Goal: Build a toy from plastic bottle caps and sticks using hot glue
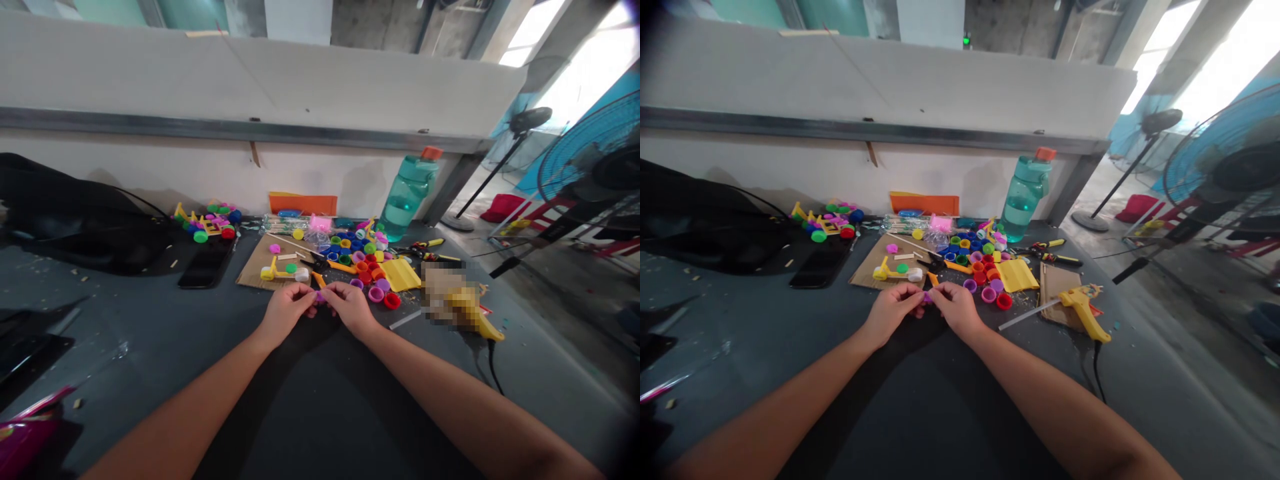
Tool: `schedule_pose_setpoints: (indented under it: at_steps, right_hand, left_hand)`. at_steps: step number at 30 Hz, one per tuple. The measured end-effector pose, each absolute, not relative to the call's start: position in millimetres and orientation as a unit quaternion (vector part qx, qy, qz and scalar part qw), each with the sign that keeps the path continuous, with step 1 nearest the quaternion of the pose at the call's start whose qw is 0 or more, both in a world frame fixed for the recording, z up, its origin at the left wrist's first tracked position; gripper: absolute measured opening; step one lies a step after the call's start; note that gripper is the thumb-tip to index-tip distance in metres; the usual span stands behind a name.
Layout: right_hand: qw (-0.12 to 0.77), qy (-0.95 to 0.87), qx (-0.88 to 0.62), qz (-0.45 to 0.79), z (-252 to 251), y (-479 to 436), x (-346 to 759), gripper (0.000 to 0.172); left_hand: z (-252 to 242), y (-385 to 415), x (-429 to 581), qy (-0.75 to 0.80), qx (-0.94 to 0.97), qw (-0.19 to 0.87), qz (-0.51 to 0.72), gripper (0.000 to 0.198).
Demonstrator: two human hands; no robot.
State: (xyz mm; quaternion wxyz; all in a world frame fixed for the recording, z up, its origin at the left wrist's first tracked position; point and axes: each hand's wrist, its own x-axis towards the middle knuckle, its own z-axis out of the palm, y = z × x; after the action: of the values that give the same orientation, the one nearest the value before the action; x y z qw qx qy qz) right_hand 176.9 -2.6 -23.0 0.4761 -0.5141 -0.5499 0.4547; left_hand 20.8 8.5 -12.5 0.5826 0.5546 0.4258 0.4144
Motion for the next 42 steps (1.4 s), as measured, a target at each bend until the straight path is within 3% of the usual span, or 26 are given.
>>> schedule_pose_setpoints:
  at_steps: [34, 39, 42]
  right_hand:
    - [0.477, -0.560, -0.509, 0.447, -21.2, -4.2, 177.3, 0.026]
    - [0.494, -0.528, -0.498, 0.479, -21.6, -3.5, 177.9, 0.023]
    - [0.494, -0.521, -0.497, 0.487, -20.6, -4.0, 177.6, 0.023]
  left_hand:
    - [-10.9, 6.4, 21.1, 0.421, 0.573, 0.565, 0.419, 0.023]
    - [-15.0, 6.9, 20.9, 0.377, 0.588, 0.559, 0.448, 0.038]
    - [-15.9, 7.0, 20.0, 0.374, 0.615, 0.539, 0.438, 0.028]
